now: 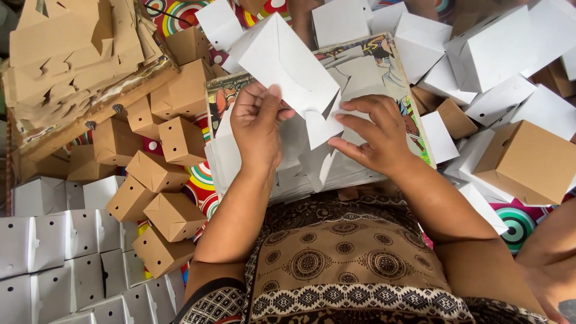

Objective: Assembling small white cardboard boxes by folding and tucking flaps at a steady pace.

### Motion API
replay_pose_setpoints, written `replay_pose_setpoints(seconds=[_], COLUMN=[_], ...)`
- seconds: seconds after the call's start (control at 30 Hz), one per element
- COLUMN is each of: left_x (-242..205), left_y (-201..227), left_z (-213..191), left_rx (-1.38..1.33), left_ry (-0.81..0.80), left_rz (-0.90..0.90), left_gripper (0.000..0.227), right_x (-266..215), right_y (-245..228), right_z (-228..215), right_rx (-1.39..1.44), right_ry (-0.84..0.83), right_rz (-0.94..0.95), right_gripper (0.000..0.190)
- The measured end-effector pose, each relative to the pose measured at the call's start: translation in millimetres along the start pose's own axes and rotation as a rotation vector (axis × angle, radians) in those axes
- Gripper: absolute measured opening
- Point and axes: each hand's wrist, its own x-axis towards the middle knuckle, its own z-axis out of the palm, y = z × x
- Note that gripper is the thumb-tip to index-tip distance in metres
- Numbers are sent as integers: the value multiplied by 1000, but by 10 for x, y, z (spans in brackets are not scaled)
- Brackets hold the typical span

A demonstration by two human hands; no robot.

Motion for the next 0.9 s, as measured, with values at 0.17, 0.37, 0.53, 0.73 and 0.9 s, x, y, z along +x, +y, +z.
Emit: replay_pose_setpoints(seconds=[0.17, 0.37, 0.53, 0.73, 0.9], left_x=[-45, -160, -228, -260, -281], left_y=[4, -74, -165, -172, -196], left_z=[-76, -47, -13, 14, 19], left_rx=[-83, -49, -2, 18, 13], left_ry=[34, 35, 46, 68, 50], left_rz=[-13, 14, 70, 100, 88], left_gripper=[12, 12, 15, 15, 15], right_x=[93, 131, 286, 315, 316], right_y=[60, 108, 55, 7, 2], right_z=[-44, -52, -72, -107, -140], right_rx=[-105, -165, -211, -182, -184], right_ry=[-30, 32, -3, -36, -50], right_rz=[-152, -266, -268, -237, -217], right_gripper=[32, 8, 12, 12, 12])
